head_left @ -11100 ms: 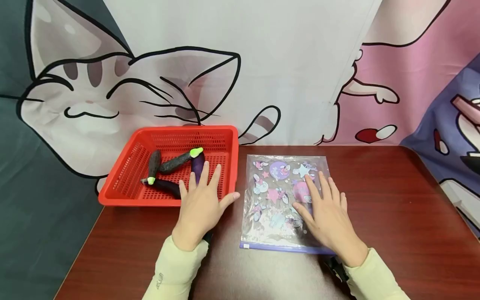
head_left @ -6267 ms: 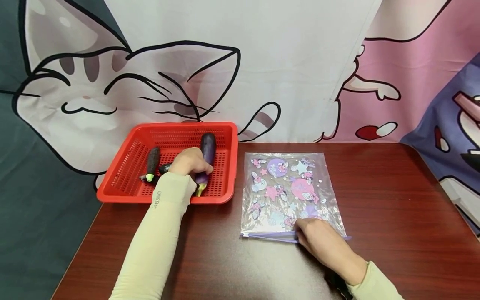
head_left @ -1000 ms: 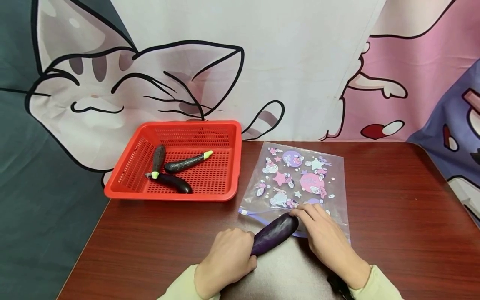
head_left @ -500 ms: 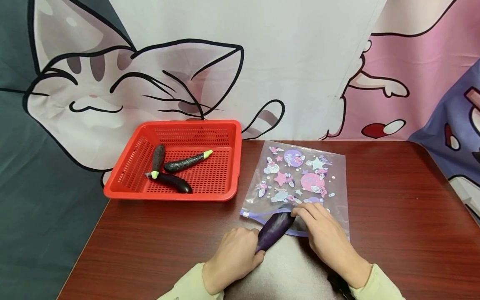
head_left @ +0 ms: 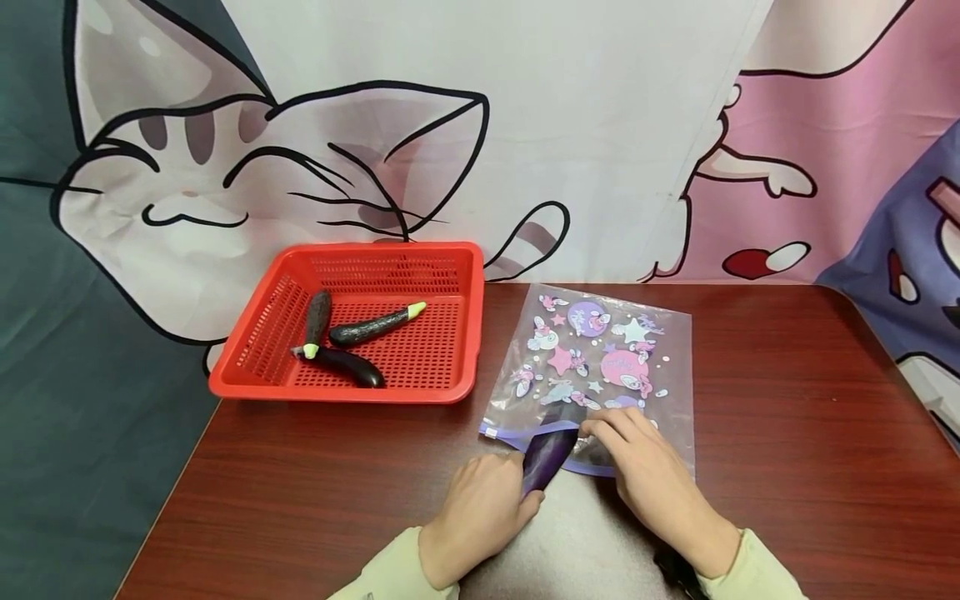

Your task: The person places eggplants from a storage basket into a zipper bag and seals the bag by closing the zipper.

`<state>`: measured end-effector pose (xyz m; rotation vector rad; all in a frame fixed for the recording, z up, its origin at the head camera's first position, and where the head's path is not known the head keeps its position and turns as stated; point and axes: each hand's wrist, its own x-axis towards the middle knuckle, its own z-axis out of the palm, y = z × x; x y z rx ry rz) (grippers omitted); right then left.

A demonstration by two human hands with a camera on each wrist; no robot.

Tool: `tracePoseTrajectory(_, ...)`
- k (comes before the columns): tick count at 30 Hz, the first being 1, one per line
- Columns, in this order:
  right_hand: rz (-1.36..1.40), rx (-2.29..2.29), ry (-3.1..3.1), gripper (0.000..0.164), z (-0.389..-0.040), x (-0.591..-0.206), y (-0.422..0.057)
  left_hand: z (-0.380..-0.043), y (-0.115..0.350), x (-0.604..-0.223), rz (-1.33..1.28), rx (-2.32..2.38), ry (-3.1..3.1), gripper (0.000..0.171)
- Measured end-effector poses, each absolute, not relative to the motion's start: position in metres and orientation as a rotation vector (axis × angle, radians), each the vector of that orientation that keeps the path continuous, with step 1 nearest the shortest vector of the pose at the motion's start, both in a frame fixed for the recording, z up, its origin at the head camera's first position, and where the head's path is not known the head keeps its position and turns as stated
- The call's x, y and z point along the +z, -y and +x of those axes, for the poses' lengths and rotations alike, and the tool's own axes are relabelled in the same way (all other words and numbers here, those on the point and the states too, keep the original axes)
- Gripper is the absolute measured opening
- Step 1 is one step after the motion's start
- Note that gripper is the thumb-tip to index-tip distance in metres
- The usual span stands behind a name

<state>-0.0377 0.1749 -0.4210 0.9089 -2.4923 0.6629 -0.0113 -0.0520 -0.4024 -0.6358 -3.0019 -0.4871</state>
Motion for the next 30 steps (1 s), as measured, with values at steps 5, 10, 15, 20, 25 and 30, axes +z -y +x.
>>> tracePoseTrajectory(5,0.918,0.67,2.471,0.048,-0.038,-0.42,-0.174,-0.013,0.048,-0.403,-0.597,-0.514,2.975,0.028)
tracePoseTrajectory(10,0.919,0.679,2.452,0.046,-0.038,-0.418,-0.174,-0.013,0.045,-0.402,-0.582,-0.558,2.978,0.029)
tracePoseTrajectory(15,0.91,0.676,2.462,0.044,-0.038,-0.417,-0.175,-0.013,0.042,-0.401,-0.583,-0.56,2.959,0.03)
tracePoseTrajectory(20,0.906,0.684,2.484,0.044,-0.037,-0.417,-0.175,-0.012,0.041,-0.401,-0.584,-0.57,2.945,0.034)
tracePoseTrajectory(25,0.906,0.701,2.482,0.043,-0.038,-0.418,-0.175,-0.012,0.039,-0.4,-0.58,-0.626,2.922,0.039)
tracePoseTrajectory(30,0.915,0.706,2.471,0.039,-0.038,-0.419,-0.175,-0.012,0.037,-0.4,-0.575,-0.659,2.891,0.038)
